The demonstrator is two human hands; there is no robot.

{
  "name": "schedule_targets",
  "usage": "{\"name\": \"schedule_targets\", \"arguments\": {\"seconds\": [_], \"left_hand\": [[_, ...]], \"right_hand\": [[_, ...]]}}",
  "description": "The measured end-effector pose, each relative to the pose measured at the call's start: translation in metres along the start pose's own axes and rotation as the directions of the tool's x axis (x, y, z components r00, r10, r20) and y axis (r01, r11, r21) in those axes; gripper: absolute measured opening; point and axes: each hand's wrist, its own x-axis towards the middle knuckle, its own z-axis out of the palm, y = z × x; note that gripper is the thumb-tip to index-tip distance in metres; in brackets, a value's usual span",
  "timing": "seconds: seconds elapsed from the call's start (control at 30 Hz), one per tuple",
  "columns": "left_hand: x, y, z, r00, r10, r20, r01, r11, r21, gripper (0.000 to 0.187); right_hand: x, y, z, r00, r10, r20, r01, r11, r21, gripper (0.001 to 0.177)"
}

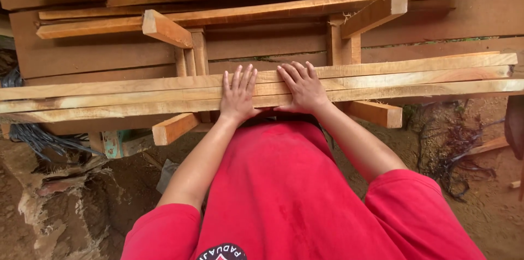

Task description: Bundling thin wooden planks together using a plastic strap.

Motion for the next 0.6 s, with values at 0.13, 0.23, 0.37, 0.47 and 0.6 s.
{"name": "schedule_targets", "arguments": {"seconds": [0.13, 0.23, 0.37, 0.47, 0.6], "left_hand": [[-0.009, -0.002, -0.017, 0.999, 0.002, 0.037, 0.001, 0.998, -0.070, 0.131], [-0.030, -0.010, -0.014, 0.966, -0.094, -0.241, -0.051, 0.845, -0.533, 0.053], [-0.085, -0.013, -0.029, 0.768, -0.633, 0.100, 0.302, 0.220, -0.928, 0.015], [-0.100, -0.022, -0.030, 0.580, -0.527, 0.621, 0.417, -0.462, -0.783, 0.050], [-0.076, -0.040, -0.019, 0.537, -0.375, 0.755, 0.146, -0.841, -0.521, 0.109]], "right_hand": [[-0.015, -0.006, 0.004, 1.000, 0.012, -0.022, -0.012, 1.000, 0.028, 0.115], [-0.043, -0.014, 0.013, 0.912, 0.177, -0.369, 0.038, 0.861, 0.507, 0.043], [-0.098, -0.025, 0.014, 0.608, 0.723, 0.326, -0.428, -0.048, 0.903, 0.023], [-0.101, -0.016, 0.015, 0.429, 0.529, 0.732, -0.330, -0.663, 0.672, 0.063], [-0.075, 0.003, 0.016, 0.449, 0.349, 0.823, 0.023, -0.925, 0.379, 0.117]]}}
